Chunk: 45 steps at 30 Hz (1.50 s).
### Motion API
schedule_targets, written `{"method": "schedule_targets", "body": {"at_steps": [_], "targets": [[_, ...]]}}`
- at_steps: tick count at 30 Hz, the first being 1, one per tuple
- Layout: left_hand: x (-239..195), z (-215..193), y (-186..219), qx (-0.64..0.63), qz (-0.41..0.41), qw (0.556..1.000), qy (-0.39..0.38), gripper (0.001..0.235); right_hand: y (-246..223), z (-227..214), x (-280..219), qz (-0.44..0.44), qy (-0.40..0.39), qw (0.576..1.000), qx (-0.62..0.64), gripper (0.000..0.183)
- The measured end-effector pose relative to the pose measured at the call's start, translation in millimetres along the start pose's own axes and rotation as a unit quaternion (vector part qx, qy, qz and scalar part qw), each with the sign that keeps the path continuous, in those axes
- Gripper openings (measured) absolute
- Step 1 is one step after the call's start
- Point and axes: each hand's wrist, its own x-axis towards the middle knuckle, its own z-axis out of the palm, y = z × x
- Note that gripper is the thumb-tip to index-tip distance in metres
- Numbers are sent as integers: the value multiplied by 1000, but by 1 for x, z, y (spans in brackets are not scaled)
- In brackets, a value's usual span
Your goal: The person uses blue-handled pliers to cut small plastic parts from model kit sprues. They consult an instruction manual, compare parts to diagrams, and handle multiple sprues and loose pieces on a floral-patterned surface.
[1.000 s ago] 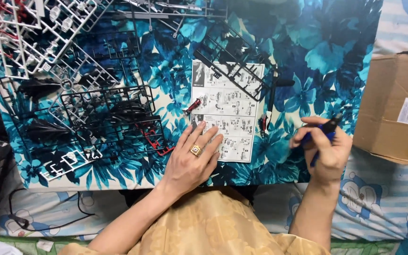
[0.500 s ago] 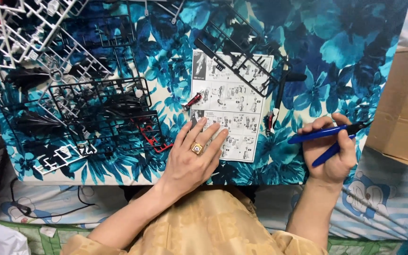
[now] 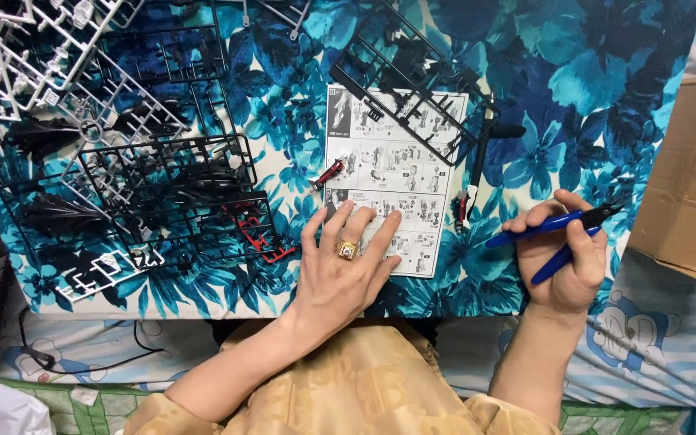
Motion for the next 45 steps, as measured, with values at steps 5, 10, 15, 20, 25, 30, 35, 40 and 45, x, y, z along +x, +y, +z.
{"method": "schedule_targets", "body": {"at_steps": [5,10,15,20,25,30,35,40,45], "targets": [[2,-1,1,0,-1,1000,6,45,0,2,0,2,12,1000,-15,32],[3,2,2,14,-2,1000,7,44,-1,4,1,2,6,1000,-12,33],[5,1,2,21,-3,1000,15,41,-2,7,1,-1,2,1000,-31,35],[4,3,1,19,-4,1000,19,43,-1,6,0,3,13,999,-29,36],[5,2,1,13,-5,999,29,38,-2,7,0,7,13,999,-31,36],[4,5,0,1,-5,999,34,37,-2,7,0,8,18,999,-30,36],[4,4,0,3,0,999,35,38,-1,7,0,6,21,999,-32,37],[3,5,0,2,1,999,47,37,0,6,2,1,17,999,-27,38],[4,0,-1,-49,2,997,58,32,2,1,1,0,5,1000,-21,32]]}}
